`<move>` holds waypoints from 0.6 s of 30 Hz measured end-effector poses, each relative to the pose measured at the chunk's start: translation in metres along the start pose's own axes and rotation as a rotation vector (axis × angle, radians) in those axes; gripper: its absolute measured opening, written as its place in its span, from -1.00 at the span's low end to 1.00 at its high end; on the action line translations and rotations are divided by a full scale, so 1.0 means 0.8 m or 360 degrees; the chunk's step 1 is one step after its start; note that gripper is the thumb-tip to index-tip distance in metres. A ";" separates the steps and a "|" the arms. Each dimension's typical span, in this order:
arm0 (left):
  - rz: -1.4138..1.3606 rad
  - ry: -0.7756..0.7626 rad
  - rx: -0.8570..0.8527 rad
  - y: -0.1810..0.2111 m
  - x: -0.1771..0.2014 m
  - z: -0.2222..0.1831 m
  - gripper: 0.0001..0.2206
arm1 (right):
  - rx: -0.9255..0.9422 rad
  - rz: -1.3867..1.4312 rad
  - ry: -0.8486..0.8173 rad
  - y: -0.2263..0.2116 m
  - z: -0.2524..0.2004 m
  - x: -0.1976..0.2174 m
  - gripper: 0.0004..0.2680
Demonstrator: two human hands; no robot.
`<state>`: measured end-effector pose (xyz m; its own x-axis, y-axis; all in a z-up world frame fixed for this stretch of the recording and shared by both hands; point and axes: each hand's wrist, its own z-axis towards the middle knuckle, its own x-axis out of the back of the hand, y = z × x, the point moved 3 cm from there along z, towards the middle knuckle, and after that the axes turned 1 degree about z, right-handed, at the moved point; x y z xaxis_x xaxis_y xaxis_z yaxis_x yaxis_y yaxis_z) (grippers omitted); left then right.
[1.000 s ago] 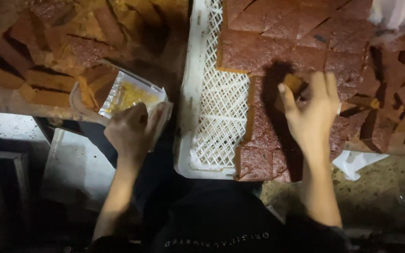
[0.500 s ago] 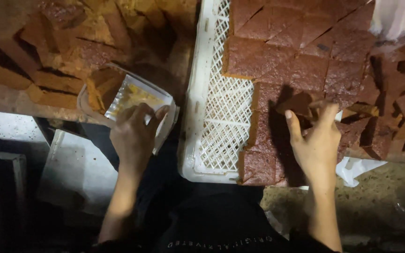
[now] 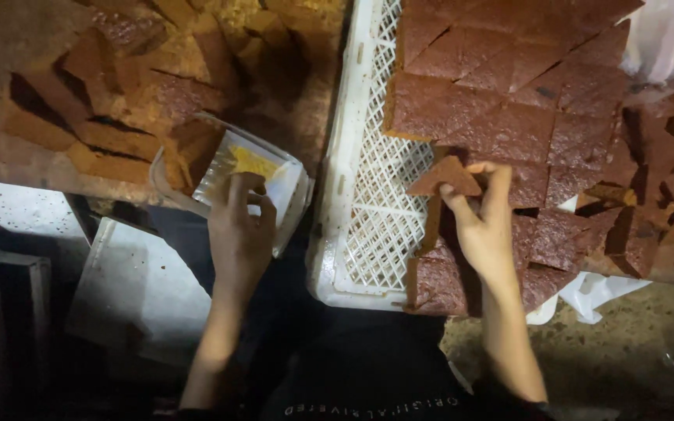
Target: Packing triangular food pieces from a tray into a plastic container.
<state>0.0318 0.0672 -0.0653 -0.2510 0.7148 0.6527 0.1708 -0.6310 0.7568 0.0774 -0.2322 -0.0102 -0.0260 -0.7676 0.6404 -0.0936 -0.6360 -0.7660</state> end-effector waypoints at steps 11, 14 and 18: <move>0.0362 0.0444 -0.0388 0.084 0.022 -0.014 -0.52 | 0.1055 0.0152 -0.0029 -0.125 -0.054 -0.109 -0.74; 0.0350 0.0477 -0.0512 0.068 0.009 -0.021 -0.64 | 0.1018 0.0078 -0.0199 -0.121 -0.055 -0.099 -0.80; -0.0103 0.0485 -0.1019 0.082 -0.039 -0.104 -0.85 | 0.0521 0.0083 -0.0173 -0.084 -0.024 -0.071 -0.85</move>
<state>-0.0282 -0.0214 -0.0388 -0.5130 0.6998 0.4970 -0.4233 -0.7100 0.5627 0.0658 -0.1441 0.0062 0.0855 -0.7925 0.6038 0.2300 -0.5740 -0.7859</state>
